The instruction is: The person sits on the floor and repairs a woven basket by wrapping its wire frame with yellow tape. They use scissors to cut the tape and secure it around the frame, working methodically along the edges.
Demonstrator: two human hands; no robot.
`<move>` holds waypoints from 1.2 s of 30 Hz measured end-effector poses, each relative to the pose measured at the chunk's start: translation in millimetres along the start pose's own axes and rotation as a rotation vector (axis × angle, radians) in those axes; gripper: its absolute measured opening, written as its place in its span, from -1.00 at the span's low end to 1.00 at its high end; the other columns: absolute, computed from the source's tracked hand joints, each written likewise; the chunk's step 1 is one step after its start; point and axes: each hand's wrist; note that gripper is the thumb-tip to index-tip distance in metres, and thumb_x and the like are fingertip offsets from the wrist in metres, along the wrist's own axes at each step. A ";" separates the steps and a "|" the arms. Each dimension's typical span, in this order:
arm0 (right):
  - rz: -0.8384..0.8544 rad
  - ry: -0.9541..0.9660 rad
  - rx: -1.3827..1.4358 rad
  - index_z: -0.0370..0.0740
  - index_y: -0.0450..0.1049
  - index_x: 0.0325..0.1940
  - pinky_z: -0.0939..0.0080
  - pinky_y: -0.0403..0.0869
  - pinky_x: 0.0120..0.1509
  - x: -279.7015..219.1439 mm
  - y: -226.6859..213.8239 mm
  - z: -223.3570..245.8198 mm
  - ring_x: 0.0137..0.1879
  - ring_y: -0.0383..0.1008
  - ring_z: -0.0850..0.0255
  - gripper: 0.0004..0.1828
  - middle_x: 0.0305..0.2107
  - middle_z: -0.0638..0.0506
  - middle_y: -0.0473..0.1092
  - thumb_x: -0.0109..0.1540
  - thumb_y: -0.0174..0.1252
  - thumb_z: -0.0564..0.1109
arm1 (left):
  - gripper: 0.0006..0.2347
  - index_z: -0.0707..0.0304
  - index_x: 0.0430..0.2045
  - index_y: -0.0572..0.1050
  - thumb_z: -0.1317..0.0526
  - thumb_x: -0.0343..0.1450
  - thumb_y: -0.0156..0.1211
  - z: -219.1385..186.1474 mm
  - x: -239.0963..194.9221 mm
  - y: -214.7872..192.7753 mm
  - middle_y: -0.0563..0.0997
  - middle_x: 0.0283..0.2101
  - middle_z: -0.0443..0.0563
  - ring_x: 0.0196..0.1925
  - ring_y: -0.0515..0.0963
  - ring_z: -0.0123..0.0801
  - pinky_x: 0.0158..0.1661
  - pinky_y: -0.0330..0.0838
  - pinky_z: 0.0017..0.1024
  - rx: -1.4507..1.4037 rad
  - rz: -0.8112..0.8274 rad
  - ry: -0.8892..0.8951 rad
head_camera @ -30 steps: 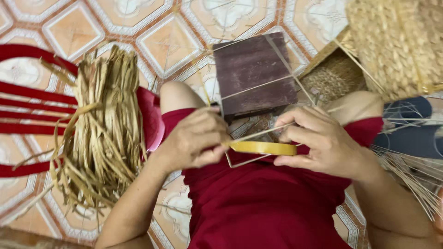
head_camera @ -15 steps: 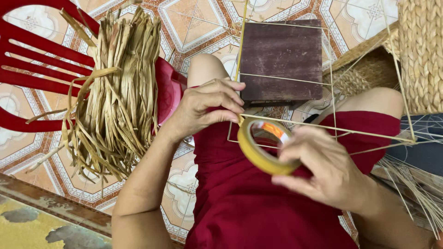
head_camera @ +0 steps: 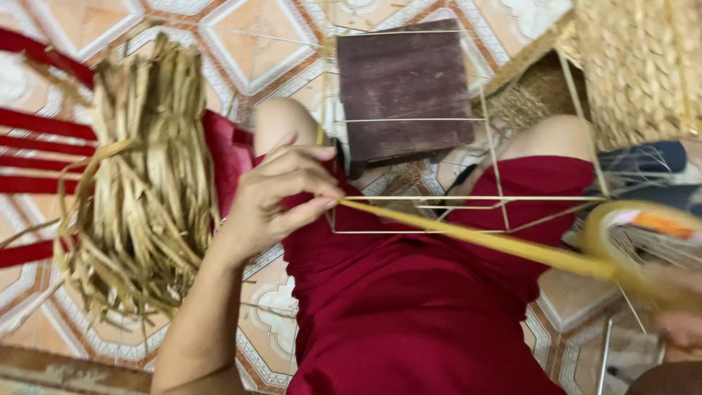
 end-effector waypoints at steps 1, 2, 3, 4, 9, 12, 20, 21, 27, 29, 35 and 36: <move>-0.053 0.064 0.000 -0.11 0.57 0.14 0.12 0.41 0.06 -9.5 -0.3 -6.4 -0.23 0.53 0.32 -0.39 -0.36 0.12 0.53 0.07 0.40 0.15 | -0.93 0.13 -0.30 0.66 0.28 0.39 0.38 -1.7 -0.8 0.4 0.66 -0.16 -0.10 0.26 0.59 -0.23 0.48 0.13 0.14 0.002 0.006 -0.023; -0.104 0.114 -0.010 -0.13 0.57 0.12 0.14 0.40 0.03 -16.0 -1.5 -9.6 -0.25 0.52 0.31 -0.41 -0.36 0.11 0.52 0.07 0.41 0.12 | -0.93 0.14 -0.32 0.65 0.29 0.38 0.38 -3.1 -0.7 1.4 0.67 -0.18 -0.10 0.25 0.60 -0.23 0.48 0.11 0.14 0.010 -0.001 -0.028; -0.167 0.136 -0.041 -0.14 0.58 0.10 0.16 0.39 -0.01 -19.1 -4.1 -9.3 -0.26 0.50 0.30 -0.43 -0.36 0.09 0.52 0.07 0.42 0.09 | -0.93 0.15 -0.33 0.65 0.31 0.37 0.38 -4.5 0.4 2.1 0.67 -0.20 -0.10 0.24 0.61 -0.23 0.49 0.09 0.14 0.019 -0.010 -0.030; -0.237 0.137 -0.093 -0.16 0.58 0.08 0.18 0.38 -0.04 -20.8 -6.5 -4.7 -0.28 0.49 0.29 -0.46 -0.37 0.08 0.51 0.06 0.44 0.06 | -0.93 0.16 -0.35 0.64 0.32 0.36 0.38 -6.1 1.5 3.1 0.68 -0.22 -0.11 0.23 0.62 -0.23 0.50 0.07 0.14 0.029 -0.019 -0.031; -0.495 0.106 -0.275 -0.23 0.62 -0.03 0.26 0.33 -0.16 9.0 -15.4 42.2 -0.36 0.44 0.27 -0.58 -0.39 0.02 0.50 0.08 0.48 -0.05 | -0.95 0.18 -0.35 0.63 0.32 0.38 0.34 -14.7 0.1 4.9 0.66 -0.23 -0.08 0.21 0.62 -0.22 0.52 0.08 0.08 0.089 -0.061 -0.080; -0.570 0.031 -0.368 -0.20 0.63 -0.12 0.27 0.30 -0.04 25.4 -15.7 67.8 -0.32 0.46 0.31 -0.67 -0.40 0.05 0.51 0.15 0.48 0.02 | -0.96 0.18 -0.35 0.63 0.31 0.39 0.33 -14.9 -3.4 6.7 0.66 -0.22 -0.08 0.22 0.62 -0.23 0.53 0.10 0.07 0.124 -0.077 -0.107; -0.608 0.003 -0.392 -0.05 0.66 -0.13 0.32 0.21 -0.01 55.3 -7.1 58.1 -0.31 0.47 0.44 -0.71 -0.41 0.17 0.55 0.25 0.45 0.14 | -1.00 0.20 -0.38 0.60 0.32 0.42 0.29 -19.6 -1.7 11.5 0.67 -0.23 -0.06 0.21 0.64 -0.22 0.53 0.13 0.09 0.212 -0.102 -0.143; -0.602 -0.001 -0.386 -0.06 0.65 -0.13 0.32 0.21 -0.01 56.7 -6.6 56.7 -0.29 0.49 0.43 -0.71 -0.39 0.17 0.56 0.25 0.45 0.14 | -0.99 0.19 -0.37 0.60 0.32 0.42 0.29 -22.4 0.0 12.0 0.67 -0.22 -0.06 0.21 0.64 -0.22 0.53 0.14 0.09 0.223 -0.105 -0.138; -0.545 -0.085 -0.285 -0.14 0.59 0.09 0.22 0.24 -0.01 67.0 -3.5 65.6 -0.21 0.50 0.30 -0.61 -0.09 0.00 0.58 0.18 0.33 -0.07 | -0.82 0.21 -0.15 0.61 0.30 0.38 0.28 -47.7 11.6 9.1 0.64 -0.10 0.00 0.22 0.58 -0.20 0.44 0.14 0.12 0.343 -0.048 -0.088; -0.505 -0.150 -0.399 0.02 0.63 0.15 0.24 0.28 0.04 72.5 0.2 69.7 -0.19 0.50 0.31 -0.61 -0.23 0.11 0.53 0.23 0.32 -0.16 | -0.81 0.13 -0.16 0.66 0.25 0.36 0.32 -54.7 16.9 7.3 0.66 -0.12 -0.04 0.22 0.58 -0.22 0.44 0.06 0.15 0.427 0.008 -0.030; -0.497 -0.168 -0.278 0.02 0.62 0.16 0.27 0.27 0.06 76.7 7.5 68.6 -0.17 0.47 0.30 -0.58 -0.28 0.10 0.51 0.20 0.36 -0.07 | -0.88 0.09 -0.41 0.63 0.11 0.38 0.39 -55.1 38.1 36.9 0.67 -0.29 -0.13 0.14 0.64 -0.27 0.36 0.02 0.17 0.574 0.005 0.149; -0.509 -0.184 -0.242 0.00 0.61 0.15 0.27 0.29 0.09 77.0 8.6 66.3 -0.14 0.48 0.29 -0.56 -0.29 0.09 0.51 0.17 0.35 -0.04 | -0.85 0.11 -0.45 0.61 0.09 0.39 0.39 -53.1 42.5 44.9 0.66 -0.34 -0.12 0.11 0.67 -0.29 0.37 0.04 0.20 0.562 -0.004 0.161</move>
Point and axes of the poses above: each hand's wrist, its own x-axis towards the middle knuckle, its own y-axis out of the palm, z = x × y
